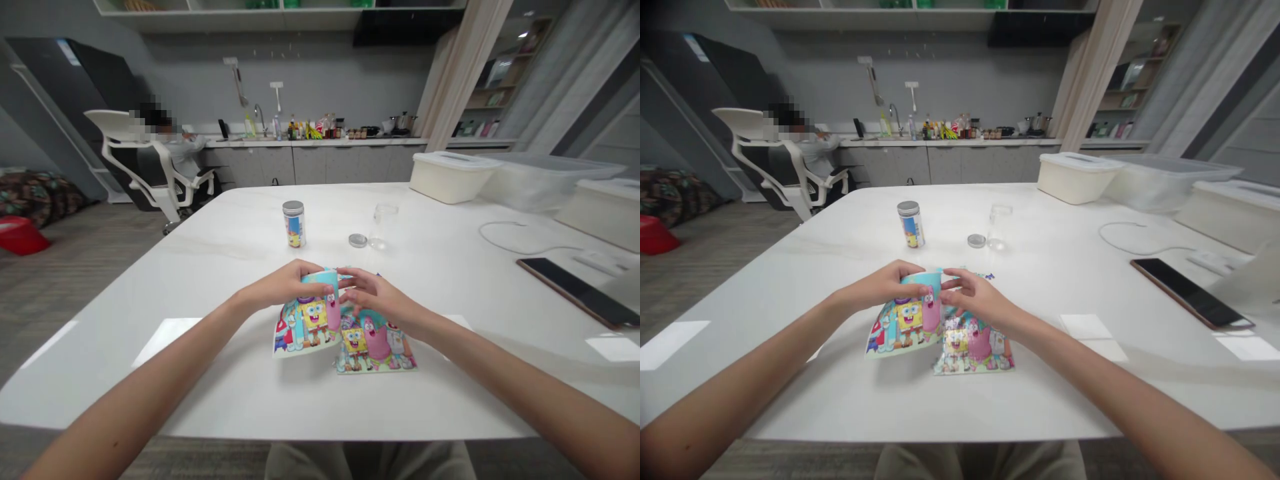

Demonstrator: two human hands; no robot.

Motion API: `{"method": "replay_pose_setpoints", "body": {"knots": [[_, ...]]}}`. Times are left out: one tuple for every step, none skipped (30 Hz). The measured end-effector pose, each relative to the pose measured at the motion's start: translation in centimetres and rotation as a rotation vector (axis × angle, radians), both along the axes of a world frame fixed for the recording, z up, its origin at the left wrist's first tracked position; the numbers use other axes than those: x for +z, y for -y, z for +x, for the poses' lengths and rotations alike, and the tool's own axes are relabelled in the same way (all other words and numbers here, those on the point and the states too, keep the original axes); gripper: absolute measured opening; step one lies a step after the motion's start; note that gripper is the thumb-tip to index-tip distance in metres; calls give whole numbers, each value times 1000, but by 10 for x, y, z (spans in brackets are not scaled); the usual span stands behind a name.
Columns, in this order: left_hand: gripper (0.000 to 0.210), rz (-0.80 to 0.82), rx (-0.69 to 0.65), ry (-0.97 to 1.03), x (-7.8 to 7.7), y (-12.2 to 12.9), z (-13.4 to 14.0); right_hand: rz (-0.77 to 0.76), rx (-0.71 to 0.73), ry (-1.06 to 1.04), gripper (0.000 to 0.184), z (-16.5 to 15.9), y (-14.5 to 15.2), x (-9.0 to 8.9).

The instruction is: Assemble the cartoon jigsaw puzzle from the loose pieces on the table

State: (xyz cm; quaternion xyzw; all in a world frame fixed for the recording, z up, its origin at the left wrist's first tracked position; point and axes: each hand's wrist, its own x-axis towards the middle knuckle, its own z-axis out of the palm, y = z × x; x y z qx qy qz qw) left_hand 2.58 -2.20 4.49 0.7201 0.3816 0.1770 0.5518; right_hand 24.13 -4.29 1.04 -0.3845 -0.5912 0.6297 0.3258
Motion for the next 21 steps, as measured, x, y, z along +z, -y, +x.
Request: {"method": "replay_pose_setpoints", "body": {"knots": [[30, -39, 1, 47, -2, 2, 1, -9, -24, -8, 64, -2, 2, 1], [31, -70, 5, 86, -3, 4, 2, -25, -33, -26, 63, -4, 5, 1], [31, -89, 17, 117, -4, 5, 1, -42, -40, -44, 62, -5, 6, 2], [32, -96, 37, 145, -5, 6, 0, -62, -44, -61, 59, -6, 7, 2], [34, -95, 65, 174, -5, 6, -2, -77, -56, -77, 56, -5, 8, 2], [36, -87, 103, 203, -6, 5, -4, -83, -82, -91, 53, -4, 7, 2], [39, -82, 151, 229, -7, 4, -6, -78, -121, -105, 49, -3, 6, 1], [40, -87, 201, 246, -9, 2, -10, -67, -168, -119, 46, 0, 4, 1], [40, -104, 250, 257, -10, -1, -13, -55, -217, -129, 44, 2, 2, 1], [39, -128, 296, 258, -12, -3, -17, -40, -267, -126, 42, 5, -1, 1], [37, -151, 335, 254, -14, -6, -20, -26, -315, -109, 41, 7, -3, 1], [36, -169, 372, 267, -16, -7, -23, -9, -360, -80, 41, 9, -6, 1], [36, -186, 392, 287, -17, -8, -25, 9, -398, -51, 41, 10, -8, 1], [37, -202, 390, 314, -18, -8, -26, 31, -431, -27, 40, 11, -9, 1], [40, -219, 367, 343, -19, -7, -25, 57, -460, -12, 40, 11, -10, 0], [43, -234, 327, 361, -19, -5, -24, 85, -485, -5, 38, 11, -11, 0], [45, -244, 283, 364, -20, -2, -22, 110, -503, -6, 37, 11, -11, 0], [46, -249, 253, 353, -21, 1, -19, 133, -513, -11, 37, 10, -11, 0], [45, -246, 246, 328, -22, 4, -16, 149, -518, -17, 36, 10, -11, 0], [42, -236, 267, 291, -23, 6, -13, 158, -519, -24, 37, 10, -11, 0], [38, -229, 300, 252, -24, 9, -10, 159, -517, -35, 38, 10, -11, 0]]}}
